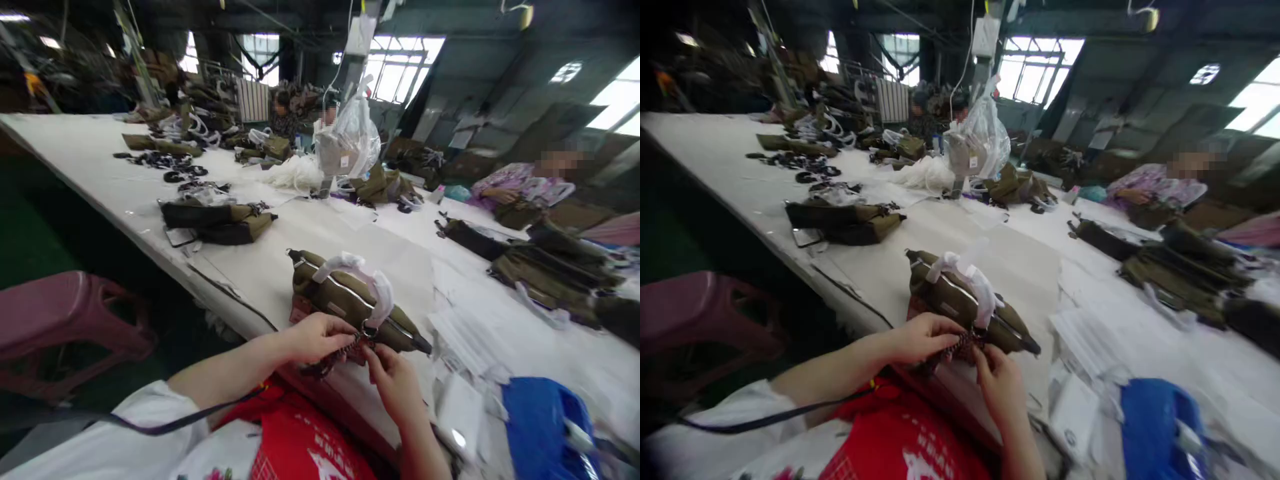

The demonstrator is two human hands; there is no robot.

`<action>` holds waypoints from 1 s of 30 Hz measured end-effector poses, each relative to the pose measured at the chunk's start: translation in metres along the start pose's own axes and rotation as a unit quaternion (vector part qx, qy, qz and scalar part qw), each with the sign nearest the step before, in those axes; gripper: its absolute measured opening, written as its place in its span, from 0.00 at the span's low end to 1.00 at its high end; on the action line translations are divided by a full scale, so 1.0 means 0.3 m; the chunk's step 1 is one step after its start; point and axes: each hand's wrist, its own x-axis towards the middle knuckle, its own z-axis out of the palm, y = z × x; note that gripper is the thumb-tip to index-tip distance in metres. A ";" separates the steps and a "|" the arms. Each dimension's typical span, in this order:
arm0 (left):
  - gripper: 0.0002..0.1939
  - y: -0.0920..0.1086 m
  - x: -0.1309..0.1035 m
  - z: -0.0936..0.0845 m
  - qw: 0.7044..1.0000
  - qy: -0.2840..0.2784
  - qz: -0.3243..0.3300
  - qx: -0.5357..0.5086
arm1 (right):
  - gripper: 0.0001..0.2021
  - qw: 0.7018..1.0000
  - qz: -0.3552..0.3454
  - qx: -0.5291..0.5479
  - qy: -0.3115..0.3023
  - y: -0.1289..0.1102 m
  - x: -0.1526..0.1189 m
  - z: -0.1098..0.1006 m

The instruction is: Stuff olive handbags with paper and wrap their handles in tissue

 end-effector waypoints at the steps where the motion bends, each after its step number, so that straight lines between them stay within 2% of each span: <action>1: 0.19 -0.009 0.000 0.011 0.999 0.012 0.004 0.042 | 0.22 1.000 -0.006 0.014 -0.005 -0.012 -0.001 0.004; 4: 0.17 -0.027 -0.001 0.032 0.984 0.069 0.007 0.163 | 0.21 0.999 -0.022 0.044 -0.010 -0.035 -0.006 0.013; 7: 0.18 -0.026 -0.005 0.034 0.948 0.155 0.003 0.277 | 0.20 0.998 -0.030 0.049 0.006 -0.036 -0.010 0.011; 9: 0.18 -0.020 -0.006 0.035 0.931 0.180 0.027 0.317 | 0.19 0.998 -0.039 0.050 0.016 -0.034 -0.015 0.005; 11: 0.16 -0.020 -0.001 0.041 0.927 0.167 0.065 0.330 | 0.16 0.997 -0.049 0.060 0.014 -0.038 -0.023 0.000; 13: 0.13 -0.030 0.013 0.048 0.942 0.123 0.081 0.301 | 0.15 0.996 -0.050 0.079 -0.003 -0.046 -0.031 -0.001; 15: 0.14 -0.046 0.033 0.053 0.968 0.070 0.061 0.233 | 0.15 0.995 -0.044 0.088 -0.018 -0.049 -0.035 -0.003; 17: 0.15 -0.066 0.055 0.052 0.984 0.042 0.030 0.169 | 0.16 0.996 -0.035 0.077 -0.018 -0.036 -0.037 -0.020; 19: 0.15 -0.086 0.071 0.045 0.989 0.046 0.014 0.137 | 0.19 0.999 -0.020 0.040 0.020 0.001 -0.031 -0.067; 21: 0.14 -0.105 0.084 0.035 0.990 0.061 0.008 0.123 | 0.20 0.993 0.002 -0.037 0.113 0.067 -0.009 -0.144; 23: 0.14 -0.126 0.093 0.024 0.992 0.075 -0.005 0.102 | 0.18 0.960 0.017 -0.150 0.237 0.154 0.032 -0.235; 24: 0.15 -0.136 0.097 0.020 0.993 0.078 -0.011 0.090 | 0.18 0.945 0.027 -0.173 0.278 0.201 0.058 -0.278; 27: 0.15 -0.161 0.103 0.013 0.994 0.078 -0.019 0.078 | 0.19 0.915 0.049 -0.221 0.334 0.335 0.137 -0.374; 30: 0.14 -0.172 0.095 0.007 0.992 0.073 -0.015 0.098 | 0.18 0.888 0.070 -0.258 0.373 0.434 0.187 -0.425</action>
